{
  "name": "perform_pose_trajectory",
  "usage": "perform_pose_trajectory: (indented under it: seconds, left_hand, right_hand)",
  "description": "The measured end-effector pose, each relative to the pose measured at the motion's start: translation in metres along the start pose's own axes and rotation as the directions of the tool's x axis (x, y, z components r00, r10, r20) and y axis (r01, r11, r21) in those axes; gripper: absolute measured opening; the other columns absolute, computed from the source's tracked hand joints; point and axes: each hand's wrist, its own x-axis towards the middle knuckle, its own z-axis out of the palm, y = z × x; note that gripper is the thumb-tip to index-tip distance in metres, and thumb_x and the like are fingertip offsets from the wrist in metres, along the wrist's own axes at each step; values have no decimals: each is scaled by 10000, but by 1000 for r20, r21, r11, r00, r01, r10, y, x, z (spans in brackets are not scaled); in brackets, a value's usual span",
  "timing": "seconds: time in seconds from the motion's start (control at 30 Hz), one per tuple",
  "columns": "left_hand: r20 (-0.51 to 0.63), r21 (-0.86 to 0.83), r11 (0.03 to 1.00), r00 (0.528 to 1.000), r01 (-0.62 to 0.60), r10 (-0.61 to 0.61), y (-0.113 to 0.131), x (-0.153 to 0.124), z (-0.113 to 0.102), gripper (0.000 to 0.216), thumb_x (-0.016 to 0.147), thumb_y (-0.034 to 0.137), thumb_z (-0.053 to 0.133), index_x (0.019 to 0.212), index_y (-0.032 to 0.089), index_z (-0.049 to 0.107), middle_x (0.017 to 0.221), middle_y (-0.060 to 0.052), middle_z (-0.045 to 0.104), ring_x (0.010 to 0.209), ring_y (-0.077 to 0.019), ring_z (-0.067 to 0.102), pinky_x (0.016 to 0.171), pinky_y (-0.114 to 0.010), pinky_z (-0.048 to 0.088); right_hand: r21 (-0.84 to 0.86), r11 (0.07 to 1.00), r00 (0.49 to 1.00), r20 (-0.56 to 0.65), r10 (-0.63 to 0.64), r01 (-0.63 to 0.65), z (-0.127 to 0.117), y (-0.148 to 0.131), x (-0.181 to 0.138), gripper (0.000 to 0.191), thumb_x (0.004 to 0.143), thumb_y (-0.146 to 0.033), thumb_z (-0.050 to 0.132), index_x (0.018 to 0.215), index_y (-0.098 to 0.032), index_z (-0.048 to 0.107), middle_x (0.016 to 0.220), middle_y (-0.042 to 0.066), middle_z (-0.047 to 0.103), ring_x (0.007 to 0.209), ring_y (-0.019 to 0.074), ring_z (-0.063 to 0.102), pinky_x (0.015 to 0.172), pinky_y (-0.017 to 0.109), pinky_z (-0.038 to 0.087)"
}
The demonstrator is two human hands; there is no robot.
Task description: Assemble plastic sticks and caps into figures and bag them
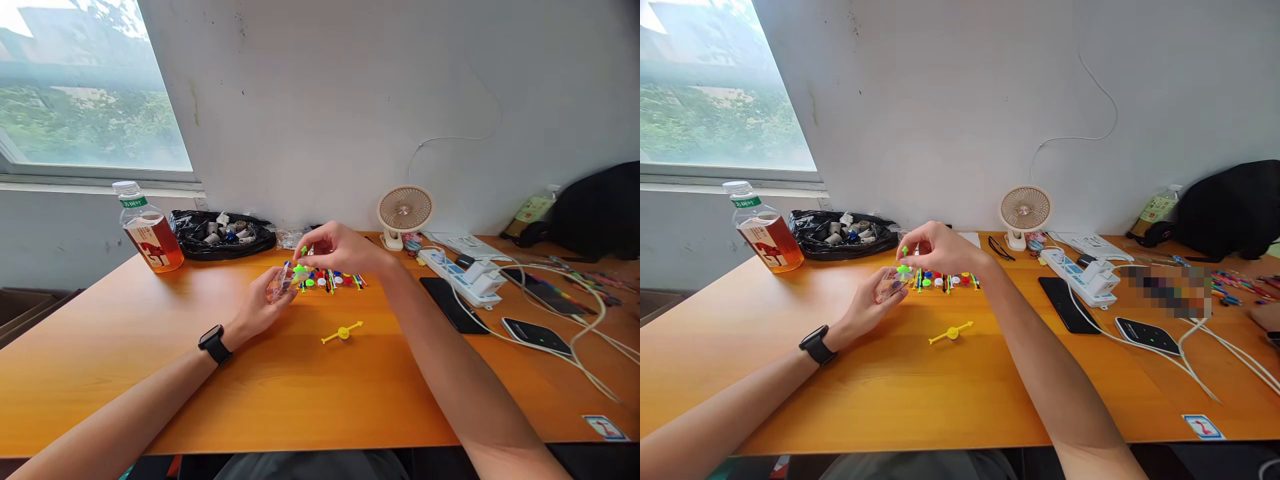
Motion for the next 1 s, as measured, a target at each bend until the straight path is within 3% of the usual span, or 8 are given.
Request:
perform_pose_trajectory:
  seconds: [0.17, 0.3, 0.47, 0.63, 0.77, 0.87, 1.0]
  left_hand:
    - [24, -2, 1000, 999, -25, 25, 1, 0, 0, 309, 984, 405, 710, 1173, 168, 647, 1011, -53, 691, 851, -176, 614, 734, -257, 476]
    - [49, -12, 1000, 999, -20, 21, 1, -1, -1, 309, 985, 410, 708, 1165, 169, 634, 958, -35, 658, 816, -164, 574, 710, -250, 451]
    - [56, -8, 1000, 998, -26, 26, 0, -2, -2, 291, 985, 413, 707, 1115, 165, 628, 911, -25, 629, 769, -153, 538, 668, -247, 430]
    - [64, -17, 1000, 998, -26, 27, 2, -2, 0, 297, 987, 420, 707, 1112, 160, 636, 908, -32, 644, 749, -154, 553, 653, -258, 442]
    - [41, -51, 998, 999, -23, 25, 3, 0, 0, 322, 983, 408, 718, 1191, 172, 647, 1041, -65, 693, 887, -196, 638, 762, -292, 515]
    - [5, -84, 996, 1000, -19, 19, 2, 3, -1, 339, 982, 400, 723, 1237, 189, 652, 1168, -87, 704, 1034, -228, 663, 902, -334, 539]
    - [-46, -62, 998, 999, 17, -20, -2, 6, -3, 340, 971, 418, 733, 1207, 181, 673, 1152, -85, 717, 1015, -219, 663, 896, -332, 533]
  right_hand:
    - [41, 999, 1000, 22, -20, 20, 4, 2, 3, 169, 887, -209, 691, 996, -128, 791, 799, 22, 702, 630, 111, 544, 561, 237, 413]
    - [-53, 999, 995, 98, -5, 10, 8, -3, 2, 228, 955, -178, 606, 1069, -125, 797, 785, 16, 697, 575, 95, 525, 543, 234, 381]
    - [-189, 979, 985, 168, -44, 76, 13, -12, 1, 242, 976, -99, 564, 1076, -134, 782, 874, 35, 725, 681, 113, 564, 629, 240, 402]
    - [-205, 977, 976, 219, -7, 53, 16, -15, 0, 247, 1012, -109, 523, 1145, -166, 722, 926, 36, 716, 708, 128, 556, 629, 244, 393]
    - [-161, 987, 988, 150, 25, -1, 12, -20, -5, 178, 1030, -204, 544, 1160, -186, 663, 1007, 34, 726, 653, 110, 552, 589, 239, 390]
    - [-166, 986, 998, 48, 34, -26, 8, -23, -7, 106, 990, -267, 625, 1049, -182, 647, 957, 20, 708, 622, 100, 532, 576, 243, 377]
    - [-233, 972, 1000, 8, -18, 19, 5, -21, -6, 113, 928, -278, 693, 904, -174, 656, 951, 26, 656, 659, 108, 500, 603, 256, 376]
